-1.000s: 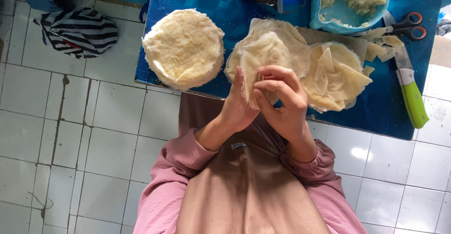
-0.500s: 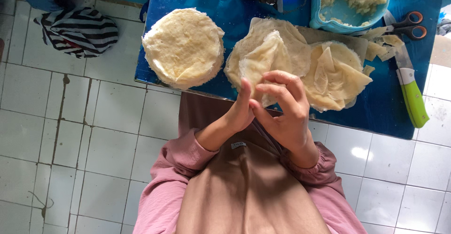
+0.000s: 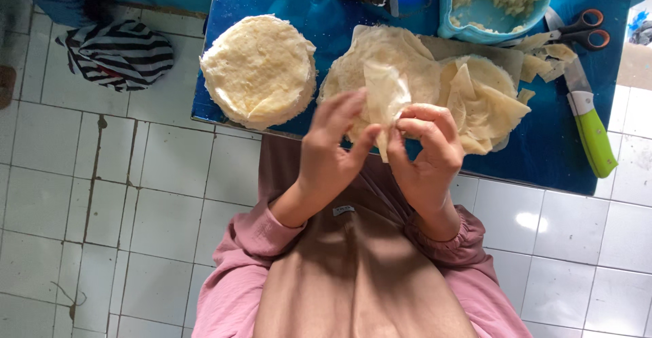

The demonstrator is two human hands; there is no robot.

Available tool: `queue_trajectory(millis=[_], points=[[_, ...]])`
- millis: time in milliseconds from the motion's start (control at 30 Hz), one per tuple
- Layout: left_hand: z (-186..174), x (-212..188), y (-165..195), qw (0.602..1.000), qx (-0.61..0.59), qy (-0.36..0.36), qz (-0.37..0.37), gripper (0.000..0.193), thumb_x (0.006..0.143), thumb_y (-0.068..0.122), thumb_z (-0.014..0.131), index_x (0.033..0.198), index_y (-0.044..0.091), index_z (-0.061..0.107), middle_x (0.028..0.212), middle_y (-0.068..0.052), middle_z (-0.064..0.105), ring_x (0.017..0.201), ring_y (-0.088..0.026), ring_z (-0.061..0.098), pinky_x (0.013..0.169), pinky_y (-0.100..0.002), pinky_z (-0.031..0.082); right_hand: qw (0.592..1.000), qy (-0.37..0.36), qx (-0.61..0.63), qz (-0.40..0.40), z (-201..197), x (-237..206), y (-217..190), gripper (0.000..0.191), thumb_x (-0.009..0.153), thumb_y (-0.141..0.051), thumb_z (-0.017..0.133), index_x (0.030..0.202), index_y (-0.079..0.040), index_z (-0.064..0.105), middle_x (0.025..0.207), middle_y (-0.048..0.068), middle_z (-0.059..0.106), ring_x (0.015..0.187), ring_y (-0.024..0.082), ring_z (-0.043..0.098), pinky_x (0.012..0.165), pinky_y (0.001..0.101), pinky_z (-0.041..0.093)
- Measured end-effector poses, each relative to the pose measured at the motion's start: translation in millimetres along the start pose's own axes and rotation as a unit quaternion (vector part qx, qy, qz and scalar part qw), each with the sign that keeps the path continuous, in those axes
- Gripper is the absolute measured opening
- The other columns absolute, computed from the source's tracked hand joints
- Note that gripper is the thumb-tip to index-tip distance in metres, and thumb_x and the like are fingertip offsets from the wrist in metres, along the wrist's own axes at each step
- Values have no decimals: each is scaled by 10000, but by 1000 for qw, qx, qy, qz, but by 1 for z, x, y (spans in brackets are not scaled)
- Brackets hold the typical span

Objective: The person sits at a small blue table and peels thin layers apart from round stacked pastry sheets by hand, one disc at a time. They separate each sheet into individual layers, place the peeled sheets on the cutting board, and drop torn scraps into a blue container beside the stack.

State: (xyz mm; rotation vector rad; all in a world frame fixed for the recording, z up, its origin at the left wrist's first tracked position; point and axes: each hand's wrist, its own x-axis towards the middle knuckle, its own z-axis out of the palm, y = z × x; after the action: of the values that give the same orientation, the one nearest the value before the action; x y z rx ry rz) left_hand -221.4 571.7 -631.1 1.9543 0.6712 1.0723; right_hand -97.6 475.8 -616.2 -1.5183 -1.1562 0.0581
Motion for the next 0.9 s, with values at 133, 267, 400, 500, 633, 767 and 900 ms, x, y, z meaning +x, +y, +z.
queue_trajectory(millis=[133, 267, 400, 500, 633, 767, 900], points=[[-1, -14, -14, 951, -260, -43, -160, 255, 1026, 151, 734, 1209, 2, 637, 1072, -35, 689, 947, -70, 683, 795, -229, 583, 999, -42, 22, 14, 3, -5, 5, 165, 907, 97, 760, 1032, 10, 695, 1083, 102, 660, 924, 178, 668, 774, 263, 521], [5, -25, -29, 953, -251, -18, -166, 193, 1010, 134, 741, 1101, -19, 666, 964, -39, 721, 888, -57, 688, 753, -211, 573, 992, -89, 68, 53, 9, -5, 10, 145, 907, 86, 735, 1039, 25, 732, 1071, 92, 675, 893, 149, 671, 768, 252, 530], [5, -28, -31, 961, -220, 2, -170, 156, 1011, 99, 726, 1095, -31, 717, 898, -48, 734, 811, -65, 688, 713, -217, 577, 963, -93, 192, 166, 12, -4, 14, 57, 982, 47, 674, 1029, 35, 703, 1103, 71, 626, 901, 90, 663, 763, 211, 539], [4, -29, -29, 959, -231, -11, -165, 161, 1015, 95, 691, 1118, -28, 711, 960, -44, 740, 868, -77, 723, 727, -223, 610, 966, -88, 198, 138, 14, -6, 16, 78, 988, 34, 684, 1065, 47, 679, 1120, 65, 608, 918, 80, 634, 788, 203, 531], [4, -31, -31, 976, -188, -8, -107, 167, 1010, 75, 688, 1125, -46, 694, 1004, -71, 732, 883, -112, 735, 736, -234, 603, 988, -72, 114, 74, 15, -9, 21, 104, 979, 19, 723, 1055, 54, 661, 1107, 74, 603, 954, 108, 619, 800, 224, 513], [1, -30, -39, 923, -323, -14, -208, 143, 1048, 77, 645, 1130, -37, 672, 999, -64, 734, 907, -119, 745, 752, -244, 602, 954, -9, 252, 163, 11, 0, 30, 50, 1082, 5, 659, 1074, 46, 632, 1077, 60, 620, 940, 86, 582, 877, 222, 479], [-1, -24, -43, 889, -422, -26, -175, 162, 1097, 115, 638, 1193, -11, 605, 1053, -49, 704, 957, -91, 680, 870, -245, 572, 889, 20, 394, 233, 14, 3, 30, 48, 1032, -12, 648, 1061, 16, 622, 1133, 68, 647, 958, 94, 629, 822, 218, 526]])
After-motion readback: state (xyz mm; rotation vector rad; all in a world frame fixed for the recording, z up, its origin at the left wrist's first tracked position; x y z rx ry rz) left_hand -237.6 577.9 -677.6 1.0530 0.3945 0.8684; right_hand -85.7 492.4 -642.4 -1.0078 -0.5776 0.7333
